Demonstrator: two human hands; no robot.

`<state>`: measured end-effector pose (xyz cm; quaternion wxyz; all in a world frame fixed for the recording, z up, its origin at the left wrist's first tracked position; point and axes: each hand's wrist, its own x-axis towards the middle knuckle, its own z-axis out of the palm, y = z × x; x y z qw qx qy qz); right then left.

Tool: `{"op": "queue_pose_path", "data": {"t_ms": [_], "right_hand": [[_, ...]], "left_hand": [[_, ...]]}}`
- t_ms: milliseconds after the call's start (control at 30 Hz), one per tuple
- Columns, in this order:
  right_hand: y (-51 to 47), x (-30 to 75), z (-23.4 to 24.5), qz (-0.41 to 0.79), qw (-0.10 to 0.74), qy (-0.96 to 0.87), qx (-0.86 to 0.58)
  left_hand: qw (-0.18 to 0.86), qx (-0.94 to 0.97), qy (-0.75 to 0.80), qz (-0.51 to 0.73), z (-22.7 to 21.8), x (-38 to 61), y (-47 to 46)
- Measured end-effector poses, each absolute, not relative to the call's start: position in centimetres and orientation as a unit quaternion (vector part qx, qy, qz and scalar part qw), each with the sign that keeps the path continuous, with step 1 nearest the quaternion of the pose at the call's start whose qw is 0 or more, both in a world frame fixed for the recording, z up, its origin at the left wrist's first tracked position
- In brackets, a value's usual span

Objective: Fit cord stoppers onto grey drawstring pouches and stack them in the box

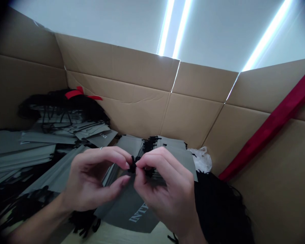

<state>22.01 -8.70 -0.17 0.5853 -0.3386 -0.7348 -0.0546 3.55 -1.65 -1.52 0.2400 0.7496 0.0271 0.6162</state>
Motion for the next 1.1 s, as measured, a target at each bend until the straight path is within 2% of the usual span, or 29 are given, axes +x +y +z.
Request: {"op": "queue_pose_path", "data": {"t_ms": [167,300,400,667,833,933,1100], "right_hand": [[-8.8,21.9,0.2,-0.113,0.555,-0.744,-0.355],[-8.8,21.6,0.4,-0.141,0.550,-0.745,-0.350],[-8.8,21.6,0.3,-0.133,0.557,-0.742,-0.349],[-8.7,22.0,-0.3,-0.103,0.574,-0.732,-0.353],[-8.5,22.4,-0.5,-0.118,0.583,-0.721,-0.356],[-8.8,23.0,-0.5,-0.087,0.584,-0.718,-0.367],[-9.7,24.5,0.1,0.047,0.531,-0.755,-0.382]], "left_hand": [[0.035,0.753,0.063,0.654,-2.3,3.6,-1.8],[-0.023,0.753,0.085,0.652,-2.5,3.6,-2.1],[0.014,0.743,0.092,0.663,-2.3,3.6,-2.3],[0.214,0.739,0.081,0.633,-1.8,3.6,-2.3],[0.353,0.790,0.106,0.490,-1.2,3.0,-2.0],[0.328,0.829,0.116,0.437,-0.7,2.5,-1.8],[0.218,0.847,0.124,0.468,-0.9,2.5,-2.0]]}}
